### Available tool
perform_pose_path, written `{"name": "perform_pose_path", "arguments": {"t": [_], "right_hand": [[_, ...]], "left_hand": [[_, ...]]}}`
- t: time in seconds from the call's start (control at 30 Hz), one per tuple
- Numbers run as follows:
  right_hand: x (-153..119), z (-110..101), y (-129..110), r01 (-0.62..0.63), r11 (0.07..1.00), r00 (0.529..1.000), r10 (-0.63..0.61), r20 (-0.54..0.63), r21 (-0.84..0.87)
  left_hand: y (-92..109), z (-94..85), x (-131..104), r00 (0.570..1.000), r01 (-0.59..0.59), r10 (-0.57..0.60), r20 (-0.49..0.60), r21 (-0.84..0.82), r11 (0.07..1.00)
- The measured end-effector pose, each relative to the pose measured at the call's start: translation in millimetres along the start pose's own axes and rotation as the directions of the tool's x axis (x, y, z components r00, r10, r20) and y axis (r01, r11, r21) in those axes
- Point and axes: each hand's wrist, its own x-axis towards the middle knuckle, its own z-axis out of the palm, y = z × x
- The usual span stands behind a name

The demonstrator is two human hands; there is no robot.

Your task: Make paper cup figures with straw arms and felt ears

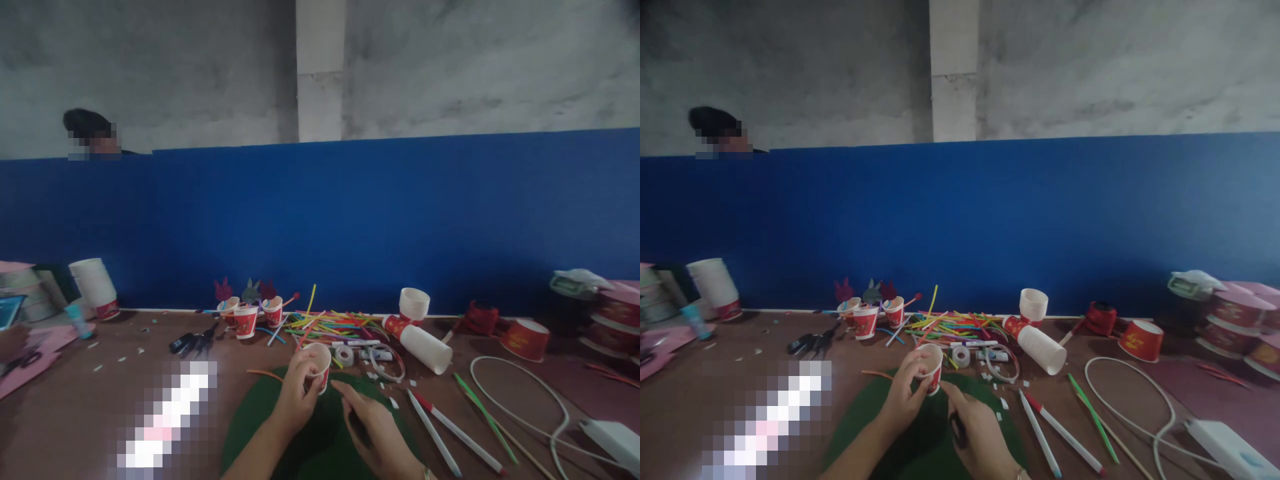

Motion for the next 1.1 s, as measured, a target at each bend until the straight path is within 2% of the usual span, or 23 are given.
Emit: {"name": "perform_pose_path", "arguments": {"t": [0.07,0.1,0.13,0.2,0.27,0.33,0.37,0.4,0.43,0.5,0.53,0.6,0.63,0.67,0.73,0.77,0.83,0.9,0.93,0.97,1.03,1.07,1.1], "right_hand": [[-2.9,-3.3,0.4,0.13,0.982,0.991,-0.131,0.003,-0.138],[-3.2,-3.7,0.5,0.126,0.983,0.992,-0.126,0.005,-0.136],[-2.5,-3.3,0.4,0.076,0.993,0.997,-0.077,0.0,-0.089],[1.1,-1.0,-0.2,-0.12,0.985,0.993,0.118,0.028,0.125],[5.7,1.2,-1.2,-0.359,0.849,0.933,0.322,0.16,0.388],[8.7,1.5,-2.1,-0.508,0.672,0.862,0.4,0.313,0.54],[9.0,0.8,-2.4,-0.526,0.645,0.851,0.403,0.337,0.555],[8.3,-0.3,-2.7,-0.508,0.679,0.861,0.395,0.321,0.53],[6.8,-1.7,-3.0,-0.449,0.76,0.893,0.363,0.265,0.47],[1.8,-4.7,-3.7,-0.222,0.936,0.974,0.198,0.114,0.273],[-0.9,-5.9,-4.1,-0.097,0.983,0.994,0.088,0.061,0.158],[-4.9,-6.5,-4.5,0.079,0.997,0.996,-0.079,0.033,-0.005],[-5.5,-6.0,-4.3,0.1,0.994,0.995,-0.099,0.031,-0.032],[-5.0,-5.0,-3.9,0.07,0.997,0.997,-0.069,0.028,-0.018],[-1.1,-2.9,-2.5,-0.115,0.982,0.993,0.109,0.048,0.151],[1.8,-2.3,-1.6,-0.238,0.929,0.971,0.219,0.095,0.284],[7.3,-3.1,-0.2,-0.458,0.73,0.889,0.369,0.271,0.508],[10.2,-5.1,-0.1,-0.556,0.589,0.831,0.384,0.403,0.587],[10.2,-6.0,-0.6,-0.551,0.604,0.834,0.376,0.403,0.576],[9.1,-6.4,-1.4,-0.499,0.678,0.866,0.363,0.344,0.539],[4.4,-6.2,-3.4,-0.258,0.9,0.965,0.221,0.142,0.352],[1.5,-5.7,-4.4,-0.113,0.973,0.993,0.103,0.058,0.202],[-1.2,-5.0,-5.3,0.008,0.999,1.0,-0.008,0.014,0.048]], "left_hand": [[-0.9,0.8,-0.3,1.0,-0.016,0.016,0.002,0.009,1.0],[-0.9,1.0,-0.2,1.0,-0.02,0.02,0.005,0.011,1.0],[-0.5,1.2,-0.1,1.0,-0.021,0.021,0.008,0.012,1.0],[0.8,1.4,0.5,1.0,-0.025,0.025,0.0,0.013,1.0],[1.9,1.5,1.0,1.0,-0.025,0.025,-0.018,0.018,1.0],[2.1,1.7,1.1,0.999,-0.024,0.025,-0.027,0.02,1.0],[1.8,1.9,1.1,0.999,-0.024,0.024,-0.024,0.019,1.0],[1.4,2.0,1.0,1.0,-0.023,0.023,-0.019,0.018,1.0],[0.9,2.0,0.9,1.0,-0.023,0.023,-0.013,0.019,1.0],[0.4,1.5,1.0,1.0,-0.02,0.02,-0.007,0.025,0.999],[0.5,1.1,1.2,1.0,-0.022,0.022,-0.009,0.029,0.999],[1.5,0.1,1.7,0.999,-0.028,0.028,-0.021,0.032,0.999],[2.1,-0.3,2.0,0.999,-0.03,0.031,-0.025,0.032,0.999],[2.9,-0.6,2.2,0.999,-0.032,0.033,-0.025,0.032,0.999],[4.2,-0.9,2.3,0.999,-0.032,0.033,-0.016,0.033,0.999],[4.7,-0.9,2.1,0.999,-0.03,0.031,-0.014,0.036,0.999],[4.9,-0.6,1.6,0.999,-0.031,0.031,-0.018,0.045,0.999],[4.0,-0.3,1.1,0.999,-0.037,0.038,-0.019,0.043,0.998],[3.0,-0.2,0.8,0.999,-0.041,0.042,-0.016,0.04,0.998],[1.9,-0.1,0.5,0.999,-0.044,0.045,-0.013,0.038,0.998],[-0.8,-0.1,0.1,0.999,-0.043,0.044,-0.017,0.039,0.998],[-2.1,-0.1,0.0,0.999,-0.042,0.043,-0.02,0.043,0.998],[-3.2,-0.2,0.0,0.999,-0.041,0.042,-0.025,0.048,0.998]]}}
